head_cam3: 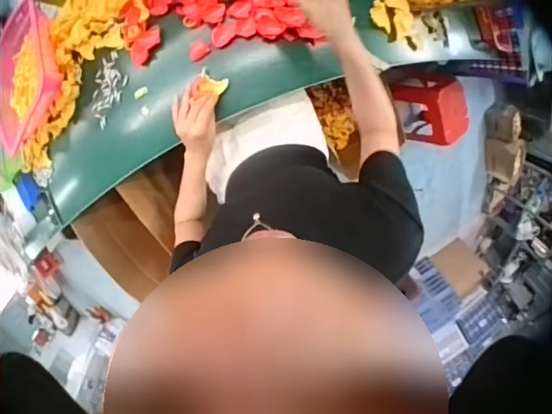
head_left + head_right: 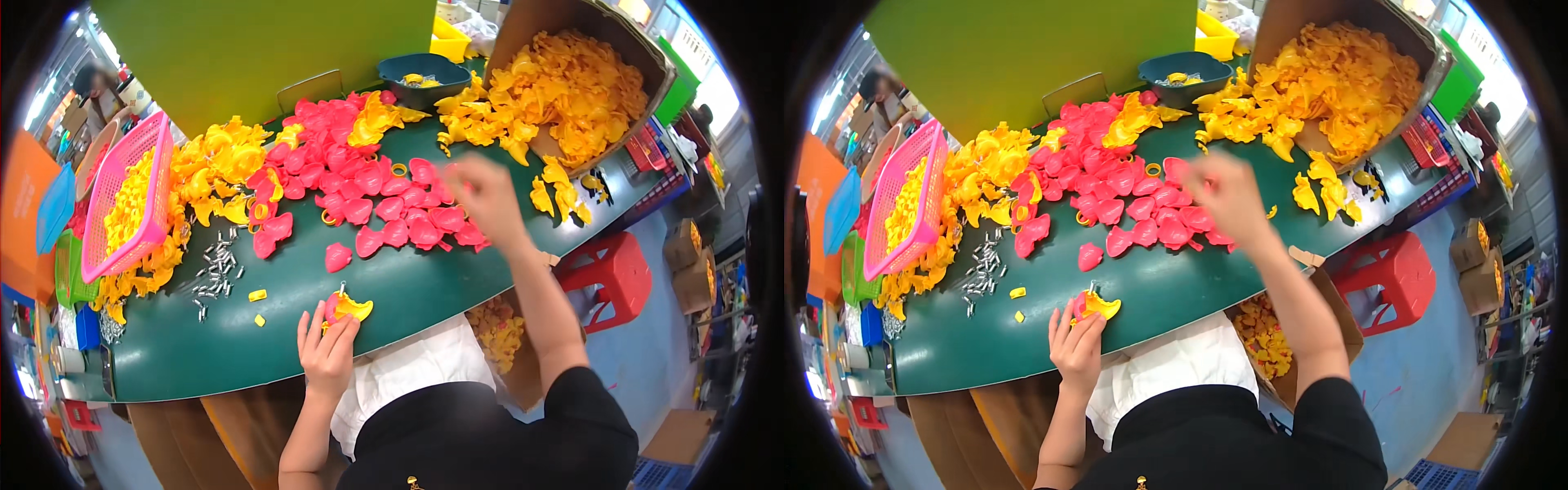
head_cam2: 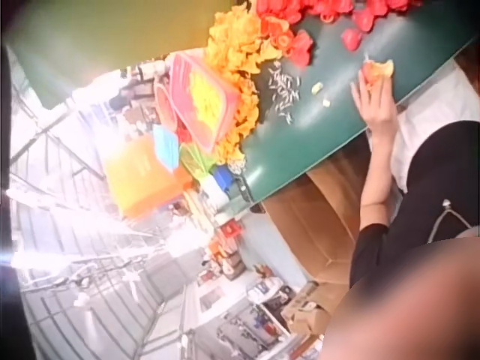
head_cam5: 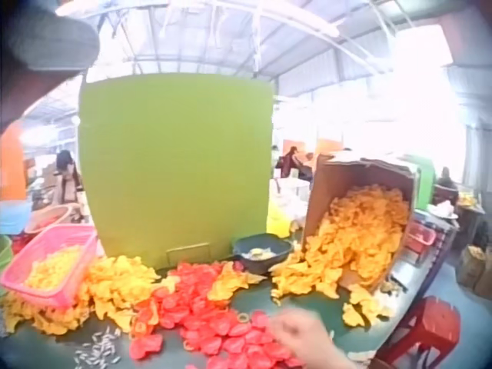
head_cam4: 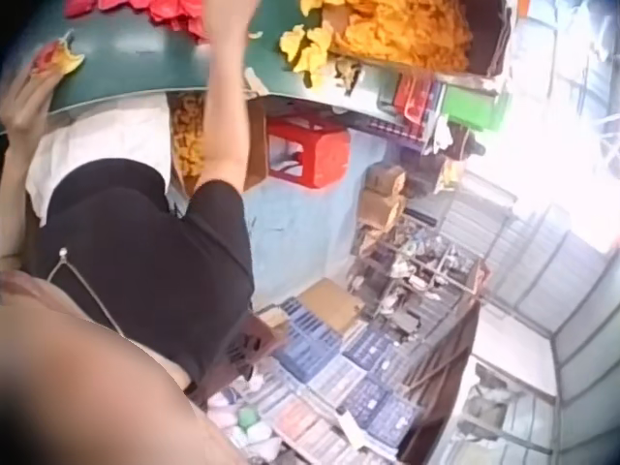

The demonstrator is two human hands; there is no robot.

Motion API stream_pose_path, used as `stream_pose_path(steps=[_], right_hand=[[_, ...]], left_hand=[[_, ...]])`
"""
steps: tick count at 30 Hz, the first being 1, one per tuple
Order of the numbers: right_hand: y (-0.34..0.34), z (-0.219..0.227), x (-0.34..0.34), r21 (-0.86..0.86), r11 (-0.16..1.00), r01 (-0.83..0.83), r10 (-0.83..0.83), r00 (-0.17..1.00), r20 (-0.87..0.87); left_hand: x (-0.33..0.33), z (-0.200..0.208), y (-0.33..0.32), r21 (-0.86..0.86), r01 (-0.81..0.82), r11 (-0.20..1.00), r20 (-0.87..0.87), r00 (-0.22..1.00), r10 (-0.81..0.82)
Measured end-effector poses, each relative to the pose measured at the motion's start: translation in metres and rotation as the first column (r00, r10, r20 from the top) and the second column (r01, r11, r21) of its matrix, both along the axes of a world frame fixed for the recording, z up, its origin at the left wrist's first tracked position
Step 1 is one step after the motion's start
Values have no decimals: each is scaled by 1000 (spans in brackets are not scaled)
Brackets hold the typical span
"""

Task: Assembling small yellow toy components by attaching pink plastic petal-like accessories and other small parts.

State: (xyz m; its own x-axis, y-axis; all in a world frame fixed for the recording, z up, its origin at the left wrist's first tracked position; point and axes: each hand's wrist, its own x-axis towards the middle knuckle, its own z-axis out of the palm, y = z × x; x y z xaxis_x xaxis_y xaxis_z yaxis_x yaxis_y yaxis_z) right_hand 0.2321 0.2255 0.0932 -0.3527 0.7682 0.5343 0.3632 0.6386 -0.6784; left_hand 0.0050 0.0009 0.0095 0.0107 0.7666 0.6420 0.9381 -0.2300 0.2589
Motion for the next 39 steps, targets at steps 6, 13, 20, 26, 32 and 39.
stream_pose_path(steps=[6, 13, 20, 26, 32, 39], right_hand=[[184, 61, 15, 199, 953, 228, -256, 959, 125], [138, 26, 106, -174, 962, 211, -152, 941, 303], [47, -12, 61, -432, 892, 131, 62, 912, 405], [33, -30, 16, -202, 977, -61, 129, 931, 343], [64, -31, -2, -22, 998, 57, -37, 843, 537], [68, -48, -22, 21, 999, -31, 15, 843, 538]], left_hand=[[5, 3, 3, -11, 6, 1000, -26, 1000, -6], [4, 5, 6, -51, -17, 999, -12, 1000, 17], [2, 1, 7, -55, -11, 998, 6, 1000, 11], [5, -1, 7, -34, -34, 999, 28, 999, 35], [6, 0, 7, -27, -45, 999, 27, 999, 46], [7, 4, 2, -57, -60, 997, 47, 997, 62]])
